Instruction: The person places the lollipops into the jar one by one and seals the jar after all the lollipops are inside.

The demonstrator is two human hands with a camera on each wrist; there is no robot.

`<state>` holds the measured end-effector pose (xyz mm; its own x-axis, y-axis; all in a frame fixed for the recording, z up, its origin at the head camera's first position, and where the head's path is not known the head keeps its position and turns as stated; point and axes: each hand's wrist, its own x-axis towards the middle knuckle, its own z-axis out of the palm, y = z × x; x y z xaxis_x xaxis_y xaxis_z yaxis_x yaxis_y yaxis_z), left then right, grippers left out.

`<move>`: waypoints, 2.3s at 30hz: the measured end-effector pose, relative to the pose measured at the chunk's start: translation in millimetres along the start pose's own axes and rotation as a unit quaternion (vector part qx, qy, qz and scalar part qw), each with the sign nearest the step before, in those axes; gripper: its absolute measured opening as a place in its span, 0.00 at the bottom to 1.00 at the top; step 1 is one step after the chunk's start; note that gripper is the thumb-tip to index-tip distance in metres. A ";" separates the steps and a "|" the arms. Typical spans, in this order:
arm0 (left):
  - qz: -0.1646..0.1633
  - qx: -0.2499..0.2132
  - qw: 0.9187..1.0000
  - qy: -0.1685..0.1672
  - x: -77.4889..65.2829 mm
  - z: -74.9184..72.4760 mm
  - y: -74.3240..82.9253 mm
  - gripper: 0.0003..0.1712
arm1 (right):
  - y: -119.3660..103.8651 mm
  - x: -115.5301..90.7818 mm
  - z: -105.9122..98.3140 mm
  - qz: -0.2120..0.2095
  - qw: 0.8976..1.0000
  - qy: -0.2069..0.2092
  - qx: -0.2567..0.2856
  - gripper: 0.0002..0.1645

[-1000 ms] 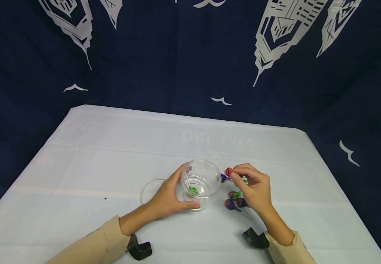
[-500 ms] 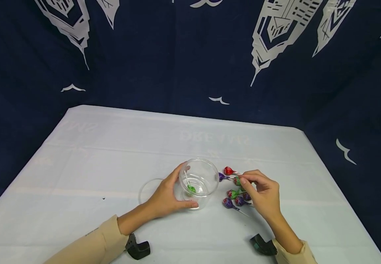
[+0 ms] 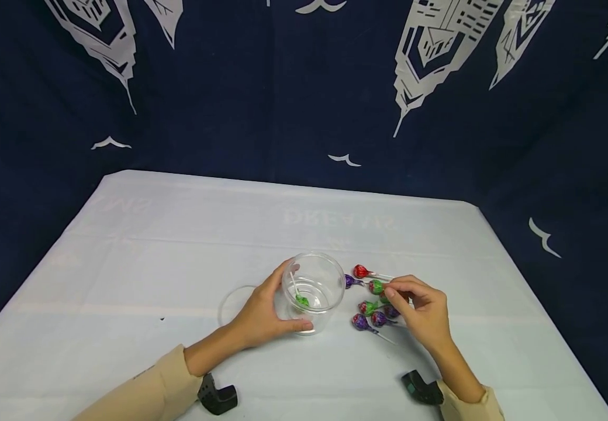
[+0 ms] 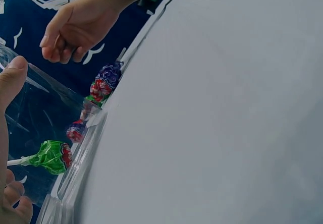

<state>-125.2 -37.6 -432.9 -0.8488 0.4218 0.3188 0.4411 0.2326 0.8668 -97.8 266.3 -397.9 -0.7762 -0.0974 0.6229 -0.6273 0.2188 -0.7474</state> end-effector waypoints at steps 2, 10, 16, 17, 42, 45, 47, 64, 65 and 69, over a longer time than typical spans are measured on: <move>-0.001 -0.002 1.000 0.000 -0.3 -0.5 -0.4 0.66 | -0.1 -1.4 -3.4 0.007 1.000 -0.009 -0.016 0.09; -0.004 -0.001 1.000 0.000 -0.6 -1.4 1.2 0.66 | 1.2 -11.0 -16.6 0.028 0.997 -0.029 -0.065 0.12; 0.002 -0.005 1.000 -0.002 0.3 -0.8 2.1 0.66 | 3.9 -15.7 -26.8 0.032 0.991 -0.070 -0.112 0.15; 0.002 -0.004 1.000 -0.002 0.4 -0.7 2.2 0.66 | 4.3 -16.1 -28.5 0.028 0.989 -0.075 -0.121 0.16; 0.003 -0.001 1.000 0.003 -0.1 -0.5 -0.6 0.66 | 14.8 -20.8 -53.1 0.059 0.954 -0.189 -0.227 0.18; 0.004 -0.001 1.000 0.002 0.1 -0.4 -1.1 0.66 | 15.8 -20.6 -53.5 0.061 0.951 -0.196 -0.231 0.18; 0.006 0.000 1.000 0.002 0.4 -0.4 -1.0 0.66 | 16.5 -20.7 -54.0 0.060 0.949 -0.199 -0.238 0.19; 0.006 -0.002 1.000 0.001 0.3 -0.1 -2.6 0.66 | 15.3 -21.2 -49.4 0.042 0.935 -0.216 -0.279 0.17; 0.006 -0.003 1.000 0.001 0.2 -0.1 -2.4 0.66 | 16.0 -21.5 -49.2 0.043 0.934 -0.217 -0.279 0.17; 0.004 -0.002 1.000 0.000 0.2 -0.2 -2.1 0.65 | 17.7 -22.0 -48.6 0.047 0.934 -0.225 -0.275 0.15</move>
<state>-126.3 -38.3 -434.5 -0.8451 0.4236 0.3263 0.4470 0.2247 0.8659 -88.7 319.4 -413.6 -0.8520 -0.4233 0.3082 -0.5235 0.7000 -0.4857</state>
